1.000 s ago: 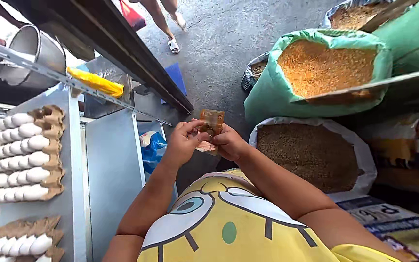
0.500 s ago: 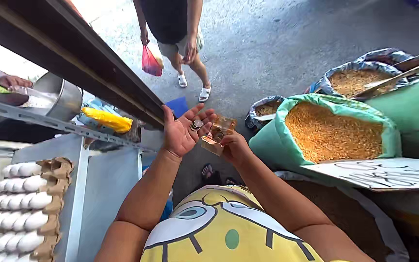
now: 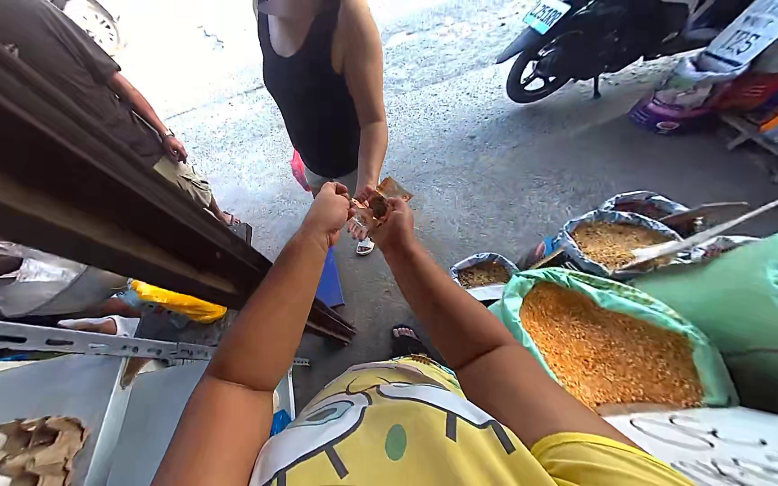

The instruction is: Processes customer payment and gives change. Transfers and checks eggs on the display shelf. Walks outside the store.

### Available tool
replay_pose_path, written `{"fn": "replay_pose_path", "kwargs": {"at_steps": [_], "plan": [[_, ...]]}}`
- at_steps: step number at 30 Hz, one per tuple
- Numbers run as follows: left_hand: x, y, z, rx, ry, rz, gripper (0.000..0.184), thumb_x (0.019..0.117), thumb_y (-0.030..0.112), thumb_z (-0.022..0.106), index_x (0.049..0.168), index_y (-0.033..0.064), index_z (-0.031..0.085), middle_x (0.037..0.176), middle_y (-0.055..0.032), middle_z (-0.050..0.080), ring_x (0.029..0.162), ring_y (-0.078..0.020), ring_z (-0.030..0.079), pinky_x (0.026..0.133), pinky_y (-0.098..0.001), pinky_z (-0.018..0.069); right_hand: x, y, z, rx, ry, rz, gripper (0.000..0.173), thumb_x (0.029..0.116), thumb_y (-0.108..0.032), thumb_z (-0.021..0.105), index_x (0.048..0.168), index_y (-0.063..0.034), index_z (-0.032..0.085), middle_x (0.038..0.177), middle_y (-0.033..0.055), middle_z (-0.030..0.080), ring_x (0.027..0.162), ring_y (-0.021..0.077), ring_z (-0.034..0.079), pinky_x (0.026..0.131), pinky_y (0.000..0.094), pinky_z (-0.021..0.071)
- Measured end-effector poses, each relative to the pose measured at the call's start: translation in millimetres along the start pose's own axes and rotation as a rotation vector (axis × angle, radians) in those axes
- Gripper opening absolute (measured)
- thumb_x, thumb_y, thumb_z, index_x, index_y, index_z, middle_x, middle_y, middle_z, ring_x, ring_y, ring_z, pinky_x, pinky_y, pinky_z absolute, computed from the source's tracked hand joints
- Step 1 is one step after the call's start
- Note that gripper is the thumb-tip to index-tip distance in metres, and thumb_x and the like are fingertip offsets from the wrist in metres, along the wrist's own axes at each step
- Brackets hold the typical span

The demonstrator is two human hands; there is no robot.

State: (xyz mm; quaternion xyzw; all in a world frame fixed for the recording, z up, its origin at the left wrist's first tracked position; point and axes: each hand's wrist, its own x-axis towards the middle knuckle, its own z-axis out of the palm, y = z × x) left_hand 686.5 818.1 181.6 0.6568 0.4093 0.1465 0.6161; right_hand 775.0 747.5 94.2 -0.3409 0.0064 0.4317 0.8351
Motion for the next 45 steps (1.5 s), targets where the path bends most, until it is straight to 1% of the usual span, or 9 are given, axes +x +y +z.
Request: {"fn": "replay_pose_path", "kwargs": {"at_steps": [6,10,14,19,22,25,31,36,45], "plan": [[80,5,18,0.196,0.04,0.072,0.046,0.0979,-0.004,0.048,0.143,0.0026,0.042,0.126,-0.017,0.059,0.103,-0.0219,0.066,0.089,-0.039,0.0573,63,16,4,0.08,0.04,0.069,0.044,0.1066,-0.026,0.02,0.125,-0.0093,0.056,0.101,0.0086,0.069,0.076,0.0202,0.068,0.054,0.0379,0.0557],[120,7,30,0.577,0.057,0.082,0.045,0.0928,-0.003,0.056,0.137,0.0031,0.051,0.125,-0.0176,0.065,0.111,-0.0291,0.066,0.094,-0.0502,0.0553,92,17,7,0.105,0.09,0.076,0.032,0.1057,-0.028,0.026,0.116,-0.0121,0.052,0.089,0.0061,0.062,0.072,0.0192,0.063,0.055,0.0401,0.0531],[139,1,37,0.811,0.042,0.1,0.037,0.0908,-0.003,0.06,0.128,0.0009,0.06,0.12,-0.0219,0.067,0.113,-0.0359,0.066,0.097,-0.0567,0.0531,109,17,5,0.076,0.081,0.025,0.034,0.1061,-0.025,0.031,0.125,-0.0075,0.053,0.102,0.0076,0.064,0.09,0.018,0.064,0.076,0.0411,0.0552],[149,-16,44,0.788,0.098,0.135,0.029,0.0934,-0.003,0.058,0.122,0.0001,0.065,0.119,-0.0199,0.069,0.115,-0.0334,0.066,0.1,-0.0548,0.052,127,20,-2,-0.107,0.043,-0.088,0.035,0.1067,-0.019,0.029,0.118,-0.003,0.058,0.102,0.0072,0.063,0.093,0.0136,0.062,0.083,0.0363,0.0533],[156,-30,47,0.789,0.125,0.209,0.025,0.0966,0.003,0.061,0.12,-0.0019,0.066,0.115,-0.0194,0.071,0.111,-0.0319,0.068,0.101,-0.0524,0.0529,140,27,-18,-0.337,-0.099,-0.301,0.048,0.1038,-0.012,0.029,0.144,0.0055,0.047,0.143,0.019,0.054,0.132,0.0196,0.052,0.113,0.037,0.042],[166,-46,48,0.807,0.12,0.288,0.02,0.1001,0.009,0.06,0.115,-0.0027,0.068,0.107,-0.0197,0.072,0.103,-0.0322,0.07,0.095,-0.0516,0.0552,155,27,-36,-0.617,-0.181,-0.556,0.052,0.1019,-0.01,0.033,0.15,0.009,0.042,0.156,0.0284,0.041,0.15,0.0324,0.034,0.125,0.0421,0.0271],[178,-42,55,0.891,-0.061,0.287,0.026,0.0962,0.012,0.067,0.119,-0.001,0.067,0.112,-0.0197,0.071,0.107,-0.0328,0.07,0.098,-0.0526,0.0543,162,0,-59,-0.594,-0.33,-0.811,0.056,0.103,-0.021,0.035,0.148,0.0118,0.04,0.155,0.0275,0.042,0.15,0.0334,0.036,0.124,0.0465,0.0299],[192,-40,52,0.897,-0.123,0.321,0.031,0.098,0.003,0.056,0.127,-0.0019,0.066,0.123,-0.0206,0.069,0.119,-0.0334,0.066,0.106,-0.0535,0.0498,164,-24,-86,-0.579,-0.275,-0.988,0.057,0.1067,-0.034,0.034,0.145,0.0061,0.046,0.152,0.0221,0.048,0.15,0.0323,0.036,0.124,0.0508,0.0279],[174,-12,43,0.846,0.171,0.835,0.021,0.0967,0.005,0.061,0.111,-0.0035,0.073,0.127,-0.0202,0.069,0.128,-0.0327,0.062,0.112,-0.0455,0.048,147,-37,-131,-0.732,-0.23,-0.751,0.058,0.1063,-0.041,0.039,0.146,0.0011,0.045,0.152,0.0127,0.049,0.144,0.0202,0.041,0.12,0.0425,0.0339]]}}
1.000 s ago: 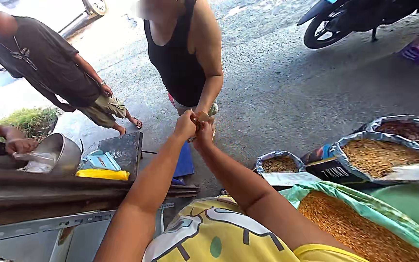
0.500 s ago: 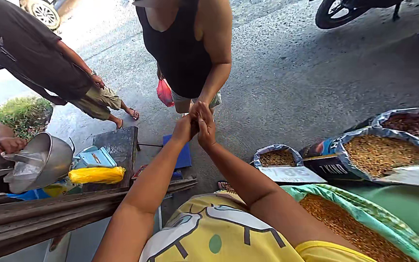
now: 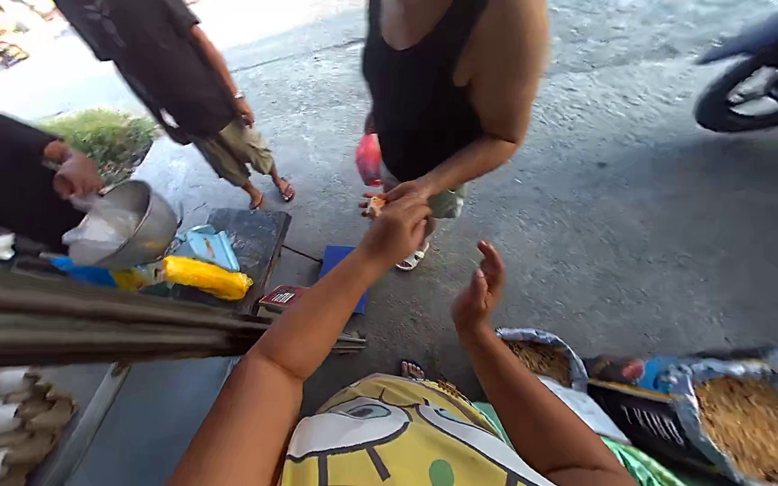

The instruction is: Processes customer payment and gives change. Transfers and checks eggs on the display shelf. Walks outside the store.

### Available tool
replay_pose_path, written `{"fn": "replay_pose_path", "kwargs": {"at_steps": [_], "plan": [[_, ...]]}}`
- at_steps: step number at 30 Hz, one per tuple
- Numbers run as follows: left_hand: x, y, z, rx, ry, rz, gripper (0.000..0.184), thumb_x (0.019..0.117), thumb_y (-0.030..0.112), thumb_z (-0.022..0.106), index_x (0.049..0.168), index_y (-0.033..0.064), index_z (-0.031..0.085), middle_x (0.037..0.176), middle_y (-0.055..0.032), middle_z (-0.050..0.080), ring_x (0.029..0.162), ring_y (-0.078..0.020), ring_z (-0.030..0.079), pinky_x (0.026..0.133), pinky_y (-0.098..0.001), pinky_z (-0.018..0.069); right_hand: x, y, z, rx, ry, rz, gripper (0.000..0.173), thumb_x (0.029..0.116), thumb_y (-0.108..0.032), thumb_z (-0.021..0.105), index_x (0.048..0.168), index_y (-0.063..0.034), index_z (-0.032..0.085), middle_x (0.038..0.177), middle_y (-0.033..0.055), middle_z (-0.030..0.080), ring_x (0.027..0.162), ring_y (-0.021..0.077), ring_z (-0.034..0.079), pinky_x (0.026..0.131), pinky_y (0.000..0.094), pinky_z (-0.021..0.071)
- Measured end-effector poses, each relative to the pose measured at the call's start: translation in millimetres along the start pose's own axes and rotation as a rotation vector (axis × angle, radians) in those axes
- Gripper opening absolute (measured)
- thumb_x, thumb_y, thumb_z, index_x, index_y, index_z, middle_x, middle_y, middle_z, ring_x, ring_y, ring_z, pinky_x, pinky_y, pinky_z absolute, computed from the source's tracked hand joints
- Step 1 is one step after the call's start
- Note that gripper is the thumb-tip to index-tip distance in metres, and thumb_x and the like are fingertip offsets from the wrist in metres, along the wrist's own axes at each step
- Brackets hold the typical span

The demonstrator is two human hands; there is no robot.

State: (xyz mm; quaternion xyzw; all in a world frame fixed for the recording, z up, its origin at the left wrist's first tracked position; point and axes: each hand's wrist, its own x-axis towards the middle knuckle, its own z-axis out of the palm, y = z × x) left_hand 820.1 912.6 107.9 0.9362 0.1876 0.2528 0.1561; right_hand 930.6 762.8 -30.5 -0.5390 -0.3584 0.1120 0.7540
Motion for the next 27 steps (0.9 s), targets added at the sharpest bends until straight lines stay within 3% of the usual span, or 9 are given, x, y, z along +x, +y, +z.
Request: {"fn": "replay_pose_path", "kwargs": {"at_steps": [3,8,10,12,14,16,19,24,27], "plan": [[-21,30,-45,0.045,0.122,0.087,0.02,0.0954,0.006,0.062,0.108,-0.002,0.075,0.128,-0.02,0.068,0.13,-0.0334,0.06,0.112,-0.0453,0.0477,-23,4,0,0.017,-0.121,0.027,0.06,0.1064,-0.035,0.041,0.141,0.0137,0.042,0.145,0.019,0.052,0.138,0.0174,0.046,0.114,0.035,0.0395],[-87,66,-145,0.23,0.429,0.294,0.016,0.0985,0.007,0.06,0.107,0.0021,0.073,0.122,-0.0164,0.071,0.127,-0.0303,0.062,0.112,-0.047,0.0475,-55,1,11,0.108,-0.4,0.257,0.043,0.1017,-0.025,0.049,0.132,0.0046,0.053,0.126,0.0025,0.065,0.112,0.0063,0.064,0.096,0.0292,0.0538],[-118,77,-179,0.35,0.586,0.307,0.013,0.1009,0.009,0.059,0.108,0.005,0.069,0.123,-0.0124,0.069,0.129,-0.0269,0.06,0.114,-0.0456,0.0459,-60,-2,26,0.081,-0.502,0.343,0.037,0.0949,-0.014,0.047,0.122,0.0086,0.059,0.114,0.0041,0.068,0.1,0.0048,0.066,0.091,0.027,0.0551],[-148,87,-208,0.574,0.754,0.255,0.013,0.1019,0.013,0.058,0.11,0.01,0.067,0.13,-0.0047,0.065,0.138,-0.0215,0.052,0.12,-0.0451,0.0385,-64,-5,47,0.082,-0.59,0.39,0.033,0.0921,-0.01,0.047,0.115,0.0082,0.062,0.107,0.0028,0.071,0.095,0.003,0.067,0.088,0.0247,0.0555],[-167,93,-234,0.881,0.895,0.11,0.014,0.1008,0.016,0.06,0.113,0.0156,0.067,0.143,0.0006,0.058,0.149,-0.0201,0.036,0.126,-0.0476,0.022,-72,-13,72,0.108,-0.686,0.416,0.031,0.0907,-0.008,0.047,0.113,0.0072,0.063,0.104,0.0014,0.072,0.094,0.0022,0.068,0.086,0.0234,0.0562],[-172,87,-259,1.115,0.982,-0.136,0.027,0.0979,0.028,0.066,0.124,0.0219,0.067,0.159,-0.005,0.044,0.156,-0.0296,0.02,0.126,-0.0547,0.0129,-83,-25,99,0.132,-0.782,0.428,0.031,0.0898,-0.008,0.047,0.112,0.0055,0.064,0.104,0.0007,0.072,0.093,0.0028,0.068,0.085,0.0233,0.0564],[-175,67,-283,1.126,0.984,-0.369,0.06,0.0894,0.041,0.07,0.147,0.0283,0.056,0.165,-0.0307,0.023,0.153,-0.0553,0.011,0.122,-0.0687,0.016,-112,-50,132,0.133,-0.873,0.484,0.03,0.0886,-0.008,0.046,0.11,0.0039,0.064,0.104,0.0023,0.072,0.091,0.0047,0.068,0.083,0.0246,0.0564],[-165,60,-281,1.061,1.054,-0.338,0.06,0.0824,0.027,0.073,0.141,0.0255,0.062,0.164,-0.0278,0.028,0.153,-0.0557,0.014,0.118,-0.0723,0.0192,-168,-76,168,0.044,-0.852,0.485,0.045,0.0864,-0.007,0.054,0.129,0.0086,0.059,0.131,0.0244,0.059,0.113,0.0263,0.063,0.092,0.0411,0.0541],[-166,58,-278,1.059,1.065,-0.32,0.059,0.0851,0.028,0.071,0.143,0.026,0.06,0.166,-0.0269,0.025,0.154,-0.0537,0.013,0.119,-0.0697,0.0186,-197,-81,171,-0.036,-0.779,0.477,0.055,0.0804,-0.007,0.059,0.134,0.0058,0.057,0.14,0.0291,0.051,0.121,0.0354,0.057,0.091,0.0479,0.0526]]}}
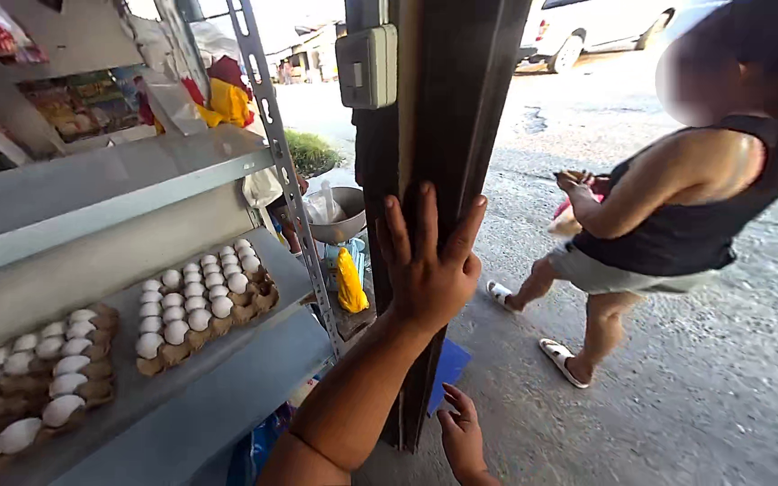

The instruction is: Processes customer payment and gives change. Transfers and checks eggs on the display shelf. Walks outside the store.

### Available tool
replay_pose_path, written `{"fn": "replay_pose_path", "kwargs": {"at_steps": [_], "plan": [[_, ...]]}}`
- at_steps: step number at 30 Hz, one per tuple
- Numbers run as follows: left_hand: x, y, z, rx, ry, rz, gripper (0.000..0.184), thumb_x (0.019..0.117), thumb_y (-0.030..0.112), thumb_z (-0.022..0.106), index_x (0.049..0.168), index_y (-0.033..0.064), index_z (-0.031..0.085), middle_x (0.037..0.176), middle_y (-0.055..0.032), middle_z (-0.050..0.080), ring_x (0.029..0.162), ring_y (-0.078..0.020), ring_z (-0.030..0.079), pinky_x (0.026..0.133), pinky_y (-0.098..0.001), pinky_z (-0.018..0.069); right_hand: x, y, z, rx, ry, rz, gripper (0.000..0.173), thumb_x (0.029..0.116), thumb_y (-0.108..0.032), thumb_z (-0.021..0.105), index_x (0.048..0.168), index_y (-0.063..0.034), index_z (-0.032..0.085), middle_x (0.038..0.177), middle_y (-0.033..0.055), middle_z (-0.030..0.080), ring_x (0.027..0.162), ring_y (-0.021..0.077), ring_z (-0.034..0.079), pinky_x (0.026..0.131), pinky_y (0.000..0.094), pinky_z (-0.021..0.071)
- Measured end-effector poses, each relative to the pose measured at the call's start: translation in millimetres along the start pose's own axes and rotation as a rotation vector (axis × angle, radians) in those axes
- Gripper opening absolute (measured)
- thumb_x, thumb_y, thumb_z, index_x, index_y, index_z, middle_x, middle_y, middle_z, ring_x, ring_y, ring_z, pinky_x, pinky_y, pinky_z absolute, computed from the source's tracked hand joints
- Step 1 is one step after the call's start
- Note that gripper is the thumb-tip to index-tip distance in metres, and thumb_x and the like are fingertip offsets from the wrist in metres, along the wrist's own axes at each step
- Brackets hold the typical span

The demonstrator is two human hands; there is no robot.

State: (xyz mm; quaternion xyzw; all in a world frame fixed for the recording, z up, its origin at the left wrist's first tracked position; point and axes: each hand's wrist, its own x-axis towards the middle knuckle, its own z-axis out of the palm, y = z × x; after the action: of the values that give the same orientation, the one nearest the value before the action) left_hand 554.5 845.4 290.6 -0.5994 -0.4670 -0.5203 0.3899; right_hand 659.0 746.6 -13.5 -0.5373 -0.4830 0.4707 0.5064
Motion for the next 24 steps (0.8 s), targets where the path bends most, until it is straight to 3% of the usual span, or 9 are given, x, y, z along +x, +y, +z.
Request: {"fn": "replay_pose_path", "kwargs": {"at_steps": [5,8,12,14,15,17,19,21,24], "plan": [[-1,-1,2,-0.039,0.02,0.018,0.059,0.0857,0.028,0.071,0.144,0.0242,0.059,0.167,-0.0269,0.022,0.154,-0.0528,0.01,0.121,-0.0677,0.0151,-6,6,-12,-0.142,0.031,-0.004,0.054,0.0788,-0.005,0.06,0.132,0.0029,0.061,0.142,0.0301,0.05,0.13,0.0421,0.051,0.094,0.0573,0.0479],[-2,-2,3,-0.03,0.036,0.034,0.056,0.0856,0.027,0.07,0.141,0.0258,0.061,0.166,-0.0259,0.027,0.154,-0.0534,0.012,0.121,-0.0679,0.0151,17,1,-23,-0.198,0.062,-0.141,0.053,0.0799,-0.009,0.062,0.13,0.0053,0.061,0.14,0.0313,0.051,0.131,0.045,0.049,0.099,0.0614,0.044],[-6,-1,3,-0.022,0.05,0.026,0.053,0.0859,0.027,0.071,0.138,0.0267,0.061,0.167,-0.023,0.025,0.155,-0.0497,0.012,0.123,-0.0648,0.0181,55,-15,-17,-0.184,-0.051,-0.639,0.071,0.0928,-0.048,0.064,0.141,0.003,0.053,0.146,0.0273,0.05,0.138,0.0357,0.049,0.111,0.0517,0.0444],[-7,-1,3,-0.012,0.053,0.025,0.054,0.0861,0.031,0.073,0.138,0.026,0.059,0.167,-0.0229,0.025,0.155,-0.0487,0.013,0.122,-0.0663,0.0187,72,-36,-7,-0.144,-0.138,-0.86,0.088,0.0907,-0.069,0.062,0.154,-0.0117,0.04,0.158,0.0166,0.041,0.147,0.0248,0.04,0.118,0.0443,0.0404],[-7,-1,3,-0.001,0.056,0.027,0.054,0.0861,0.032,0.072,0.138,0.0262,0.058,0.167,-0.0224,0.025,0.155,-0.048,0.013,0.122,-0.0662,0.0193,81,-45,0,-0.137,-0.155,-0.957,0.095,0.0875,-0.073,0.063,0.158,-0.0174,0.032,0.161,0.0123,0.037,0.15,0.0216,0.036,0.121,0.0418,0.0371],[-9,-1,2,0.007,0.058,0.023,0.055,0.0867,0.032,0.072,0.138,0.0279,0.054,0.169,-0.0189,0.022,0.157,-0.0441,0.012,0.123,-0.0646,0.018,98,-56,14,-0.122,-0.135,-1.107,0.1,0.0866,-0.067,0.069,0.161,-0.019,0.022,0.161,0.0121,0.035,0.152,0.0212,0.033,0.123,0.0399,0.0319],[-12,-1,2,0.0,0.062,0.021,0.057,0.0871,0.032,0.072,0.14,0.0295,0.051,0.171,-0.0142,0.018,0.158,-0.0397,0.01,0.125,-0.0638,0.0148,111,-55,25,-0.105,-0.093,-1.2,0.092,0.0912,-0.048,0.07,0.161,-0.0195,0.018,0.159,0.0121,0.039,0.15,0.0224,0.035,0.123,0.0409,0.0317],[-13,0,1,-0.002,0.065,0.016,0.057,0.0876,0.032,0.072,0.14,0.0304,0.05,0.172,-0.0086,0.015,0.159,-0.0348,0.007,0.126,-0.0633,0.0111,117,-52,28,-0.074,-0.136,-1.214,0.088,0.0909,-0.033,0.07,0.161,-0.0199,0.017,0.156,0.0111,0.044,0.148,0.0208,0.039,0.122,0.0394,0.0333],[-12,6,-1,-0.002,0.07,0.006,0.053,0.0889,0.032,0.072,0.138,0.0293,0.052,0.172,-0.0057,0.017,0.159,-0.0309,0.009,0.127,-0.0626,0.0065,119,-58,22,0.023,-0.323,-1.144,0.084,0.0907,-0.028,0.071,0.157,-0.0116,0.023,0.145,0.0182,0.05,0.136,0.0209,0.051,0.116,0.0381,0.0412]]}}
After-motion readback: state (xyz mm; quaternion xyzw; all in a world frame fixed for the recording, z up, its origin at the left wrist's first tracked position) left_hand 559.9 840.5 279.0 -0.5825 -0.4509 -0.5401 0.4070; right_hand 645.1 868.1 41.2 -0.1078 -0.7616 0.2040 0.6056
